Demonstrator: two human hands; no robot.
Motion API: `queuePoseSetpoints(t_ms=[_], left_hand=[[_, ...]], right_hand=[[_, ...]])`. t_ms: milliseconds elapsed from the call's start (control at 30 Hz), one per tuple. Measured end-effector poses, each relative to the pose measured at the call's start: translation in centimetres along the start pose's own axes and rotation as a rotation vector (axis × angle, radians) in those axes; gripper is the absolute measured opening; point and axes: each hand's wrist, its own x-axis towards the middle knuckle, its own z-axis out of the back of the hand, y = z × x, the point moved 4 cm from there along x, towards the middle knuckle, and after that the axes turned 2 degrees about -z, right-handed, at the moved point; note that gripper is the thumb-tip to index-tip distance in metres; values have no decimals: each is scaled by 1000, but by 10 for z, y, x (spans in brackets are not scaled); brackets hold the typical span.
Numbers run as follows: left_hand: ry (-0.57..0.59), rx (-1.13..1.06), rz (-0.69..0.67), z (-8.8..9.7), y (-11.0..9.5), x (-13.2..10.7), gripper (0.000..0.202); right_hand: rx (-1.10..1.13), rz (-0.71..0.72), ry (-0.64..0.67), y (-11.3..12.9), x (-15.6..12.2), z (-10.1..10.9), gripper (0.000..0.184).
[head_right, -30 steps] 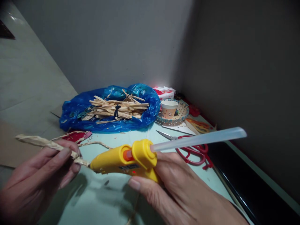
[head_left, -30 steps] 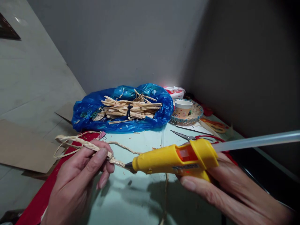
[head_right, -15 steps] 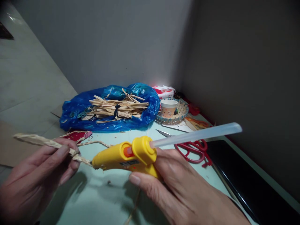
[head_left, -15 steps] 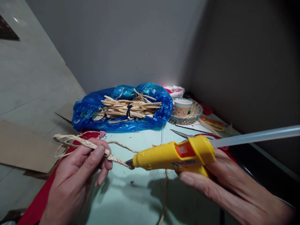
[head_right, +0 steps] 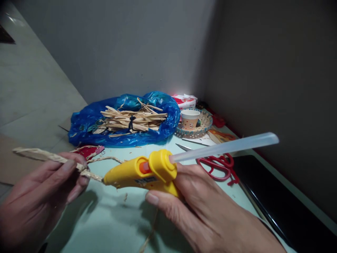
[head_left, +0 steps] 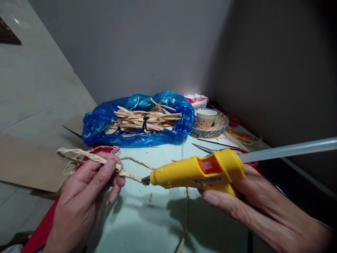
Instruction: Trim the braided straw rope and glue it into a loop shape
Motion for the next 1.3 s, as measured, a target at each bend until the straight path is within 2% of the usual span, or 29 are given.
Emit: queuePoseSetpoints(t_ms=[567, 833, 933, 1033, 1100, 1167, 1233, 1300], left_hand=[[13, -24, 1, 5, 1, 2, 14], [-71, -56, 57, 7, 0, 7, 27], [-84, -92, 86, 8, 1, 7, 31], [-107, -144, 120, 9, 3, 9, 37], [-120, -174, 143, 9, 6, 11, 37], [-99, -200, 159, 7, 9, 13, 33], [-59, -212, 151, 4, 12, 15, 30], [-12, -218, 134, 1, 12, 15, 28]], right_hand=[[-8, 23, 29, 2, 1, 0, 43], [39, -19, 36, -3, -1, -2, 38], [86, -75, 57, -3, 5, 1, 39], [256, -222, 93, -6, 14, 0, 38], [502, -304, 185, -12, 19, -11, 39], [797, -359, 246, -23, 25, -27, 48], [929, -388, 175, -40, 30, -40, 56], [919, -464, 121, -57, 32, -53, 59]])
